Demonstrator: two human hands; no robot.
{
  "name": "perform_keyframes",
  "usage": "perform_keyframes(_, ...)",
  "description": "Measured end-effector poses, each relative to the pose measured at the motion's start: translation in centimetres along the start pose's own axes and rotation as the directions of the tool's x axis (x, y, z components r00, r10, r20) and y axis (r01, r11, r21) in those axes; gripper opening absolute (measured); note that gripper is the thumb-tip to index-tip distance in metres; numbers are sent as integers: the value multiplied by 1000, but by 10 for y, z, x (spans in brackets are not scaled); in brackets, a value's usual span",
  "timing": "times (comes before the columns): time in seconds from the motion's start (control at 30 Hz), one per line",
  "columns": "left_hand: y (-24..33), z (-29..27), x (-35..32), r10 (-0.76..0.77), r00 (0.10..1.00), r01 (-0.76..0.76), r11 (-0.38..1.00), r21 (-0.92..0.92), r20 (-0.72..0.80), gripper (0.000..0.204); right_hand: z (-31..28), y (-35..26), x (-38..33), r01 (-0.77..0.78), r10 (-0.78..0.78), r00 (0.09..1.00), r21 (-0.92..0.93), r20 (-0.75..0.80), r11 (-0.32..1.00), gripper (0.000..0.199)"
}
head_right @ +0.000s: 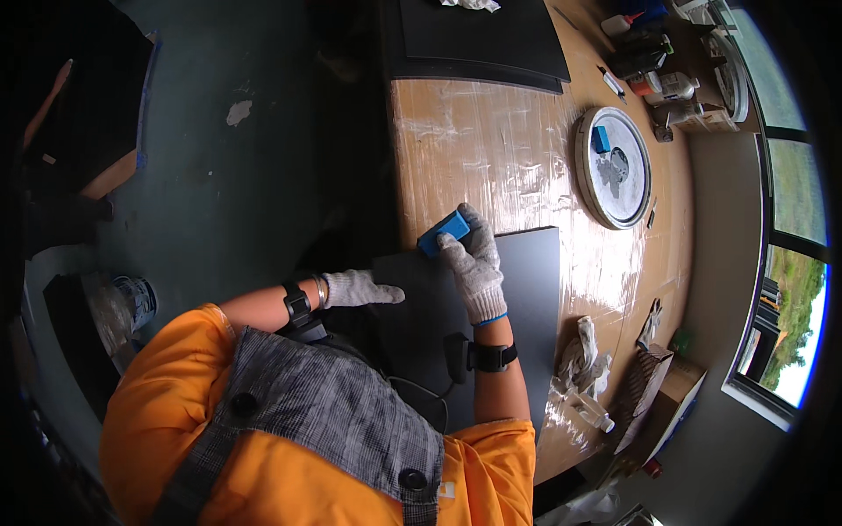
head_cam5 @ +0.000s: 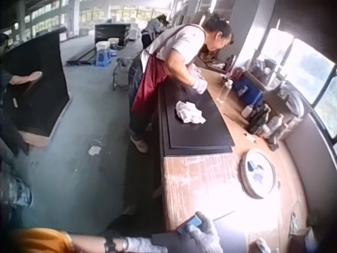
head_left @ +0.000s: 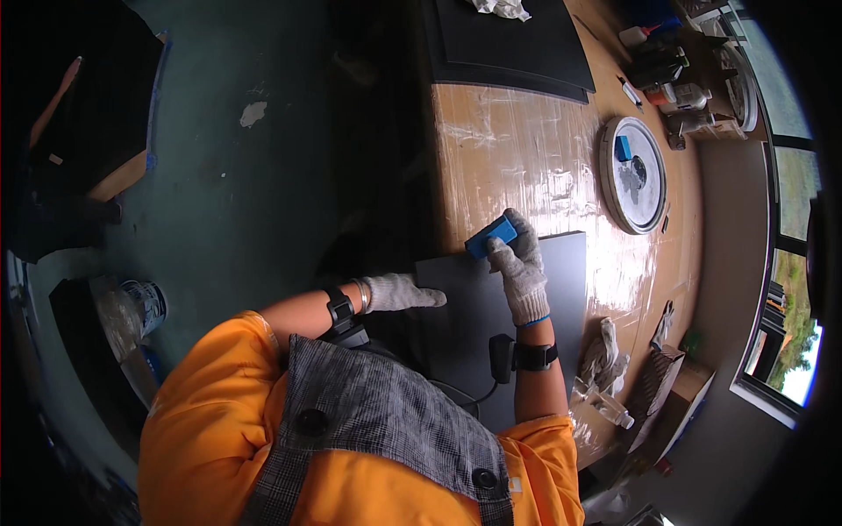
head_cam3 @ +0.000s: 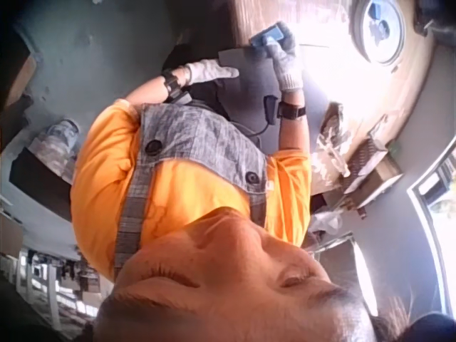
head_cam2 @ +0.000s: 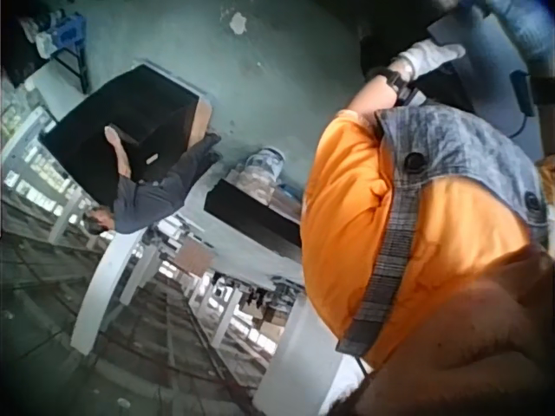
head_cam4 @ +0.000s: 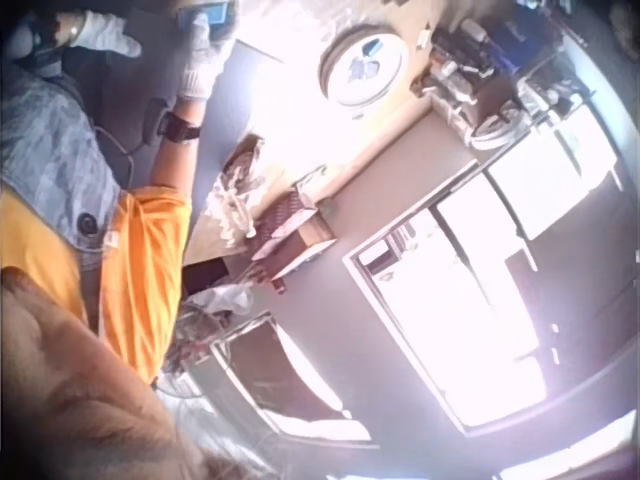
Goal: The recorder cleans and inspects black furniture panels using a cloth and a spray bottle.
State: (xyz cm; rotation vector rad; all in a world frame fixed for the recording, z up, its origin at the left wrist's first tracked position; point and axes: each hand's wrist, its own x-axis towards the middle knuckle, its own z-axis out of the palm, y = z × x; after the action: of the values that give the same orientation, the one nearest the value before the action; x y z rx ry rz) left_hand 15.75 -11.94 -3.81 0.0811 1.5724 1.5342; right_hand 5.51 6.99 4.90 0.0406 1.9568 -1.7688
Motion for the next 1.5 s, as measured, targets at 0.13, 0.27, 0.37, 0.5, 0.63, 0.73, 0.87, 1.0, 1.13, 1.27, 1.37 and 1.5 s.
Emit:
perform_keyframes(0.13,-4,8,4,-78,992,86,994,73,-98,64,25,4,3,183,-120,970,-312,211,932,54)
perform_keyframes(0.27,-4,5,3,-251,966,258,957,131,-67,70,47,-8,9,305,-76,913,-544,402,782,57)
perform_keyframes(0.37,13,2,-7,-173,978,188,971,146,-113,81,52,1,16,487,-234,844,-506,483,712,59)
perform_keyframes(0.5,-21,4,13,-134,988,149,964,221,-82,97,64,-7,20,576,-242,781,-515,575,634,56)
perform_keyframes(0.63,-4,2,3,-202,977,212,955,208,-68,98,64,-4,21,590,-211,772,-550,600,591,55)
perform_keyframes(0.73,-2,2,0,-150,986,162,968,193,-72,95,64,-4,21,615,-219,758,-562,615,553,56)
perform_keyframes(0.87,0,-1,-1,-22,1000,21,981,193,1,94,54,-11,23,576,-145,785,-623,603,529,56)
perform_keyframes(1.0,-5,3,1,-152,984,164,976,143,-92,91,49,-10,26,466,-86,860,-707,503,532,55)
perform_keyframes(1.13,-12,1,14,-60,998,47,956,290,35,85,62,-11,17,508,-154,834,-630,530,587,55)
perform_keyframes(1.27,-9,4,10,-259,962,273,937,217,-91,76,45,-10,19,563,-204,808,-619,553,548,54)
perform_keyframes(1.37,-20,7,15,-126,990,135,980,148,-69,69,16,-15,21,485,-190,869,-710,456,511,53)
perform_keyframes(1.5,-20,7,17,-71,995,81,987,135,-76,68,16,-7,17,426,-216,903,-712,371,558,53)
